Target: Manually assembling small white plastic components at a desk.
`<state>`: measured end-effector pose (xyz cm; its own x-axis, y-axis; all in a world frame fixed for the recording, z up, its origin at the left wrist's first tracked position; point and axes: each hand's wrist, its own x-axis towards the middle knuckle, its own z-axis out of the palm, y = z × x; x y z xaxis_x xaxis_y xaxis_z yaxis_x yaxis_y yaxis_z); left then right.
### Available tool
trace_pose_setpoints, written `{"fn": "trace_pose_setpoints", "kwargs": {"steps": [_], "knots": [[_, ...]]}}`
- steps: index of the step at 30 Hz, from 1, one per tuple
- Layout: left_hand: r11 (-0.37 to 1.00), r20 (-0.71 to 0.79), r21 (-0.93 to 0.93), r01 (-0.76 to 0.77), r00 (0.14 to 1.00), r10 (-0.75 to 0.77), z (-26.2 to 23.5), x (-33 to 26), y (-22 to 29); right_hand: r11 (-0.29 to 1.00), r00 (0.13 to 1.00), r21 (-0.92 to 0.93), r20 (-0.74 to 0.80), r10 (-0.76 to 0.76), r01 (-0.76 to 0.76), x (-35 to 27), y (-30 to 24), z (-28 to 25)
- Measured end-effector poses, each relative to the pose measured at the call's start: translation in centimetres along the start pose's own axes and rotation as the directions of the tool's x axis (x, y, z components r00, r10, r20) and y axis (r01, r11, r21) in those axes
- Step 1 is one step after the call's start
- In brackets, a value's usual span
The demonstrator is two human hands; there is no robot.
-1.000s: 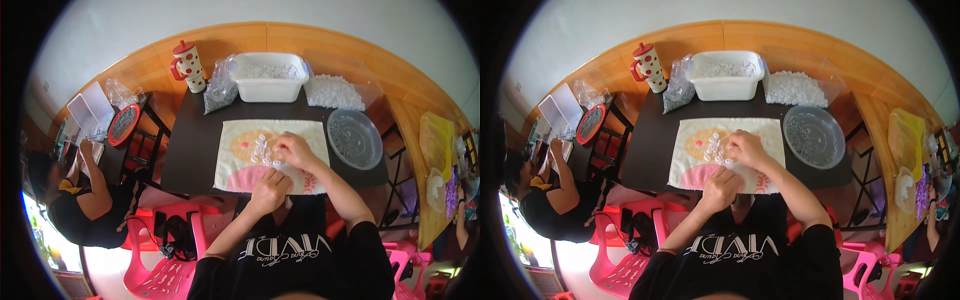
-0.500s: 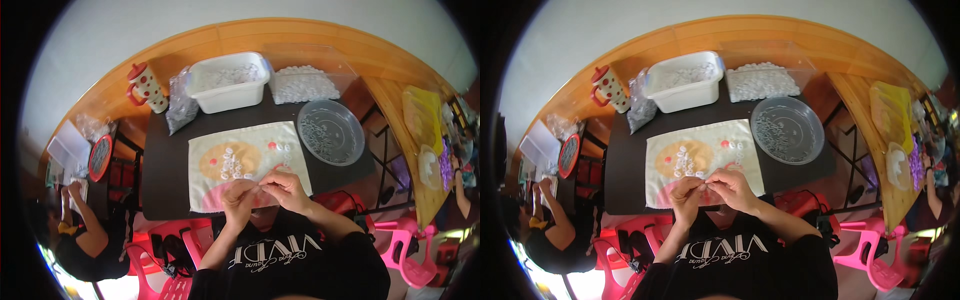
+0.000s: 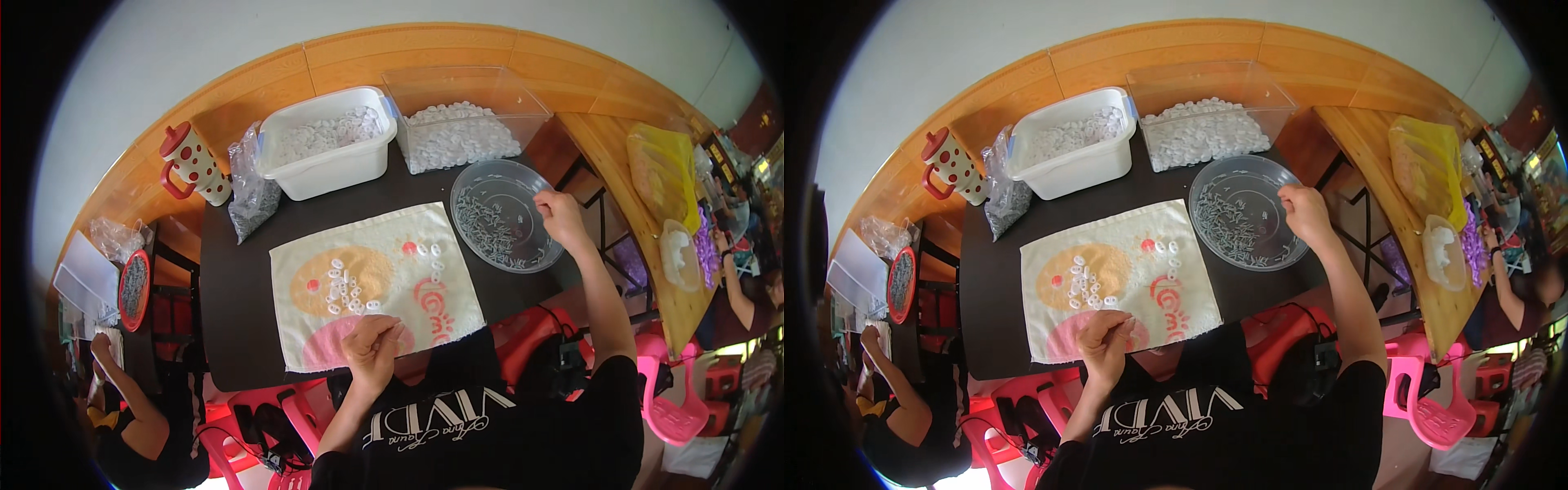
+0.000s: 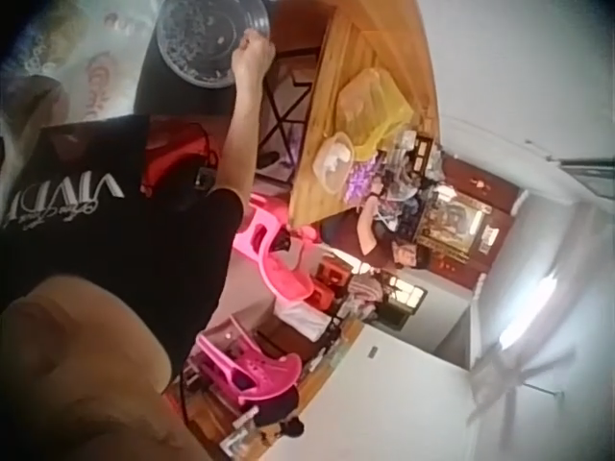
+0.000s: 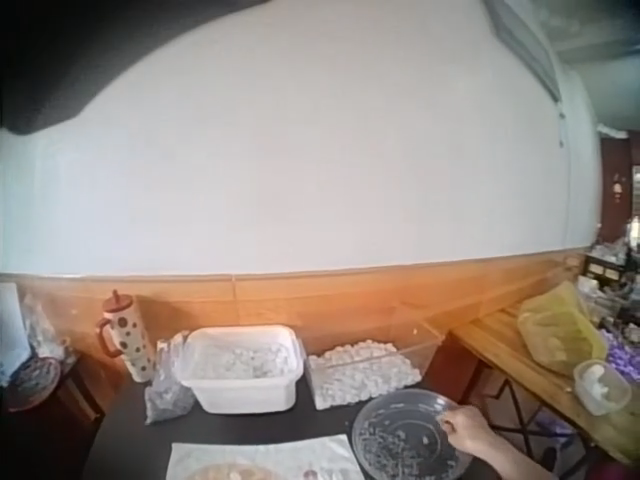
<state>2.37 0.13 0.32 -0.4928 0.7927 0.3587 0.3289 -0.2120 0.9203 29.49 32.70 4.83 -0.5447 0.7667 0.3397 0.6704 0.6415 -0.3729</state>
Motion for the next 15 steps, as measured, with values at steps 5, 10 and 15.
{"fn": "trace_pose_setpoints", "kwargs": {"steps": [5, 10, 15], "knots": [[0.999, -0.004, 0.024, -0.040, 0.999, 0.040, -0.3, 0.0, 0.0, 0.964, 0.986, -0.216, 0.092, -0.137, 0.154, 1.9, -2.0, 1.9], [0.991, -0.003, -0.107, 0.079, 0.997, -0.080, -0.2, 0.1, -0.6, 0.806, 0.950, -0.512, 0.235, -0.203, 0.299, 2.8, -1.9, 2.4], [0.921, 0.009, -0.324, 0.217, 0.974, -0.226, -0.5, 0.1, -0.9, 0.942, 0.965, -0.235, 0.162, -0.205, 0.239, 2.4, -3.6, 1.9]]}}
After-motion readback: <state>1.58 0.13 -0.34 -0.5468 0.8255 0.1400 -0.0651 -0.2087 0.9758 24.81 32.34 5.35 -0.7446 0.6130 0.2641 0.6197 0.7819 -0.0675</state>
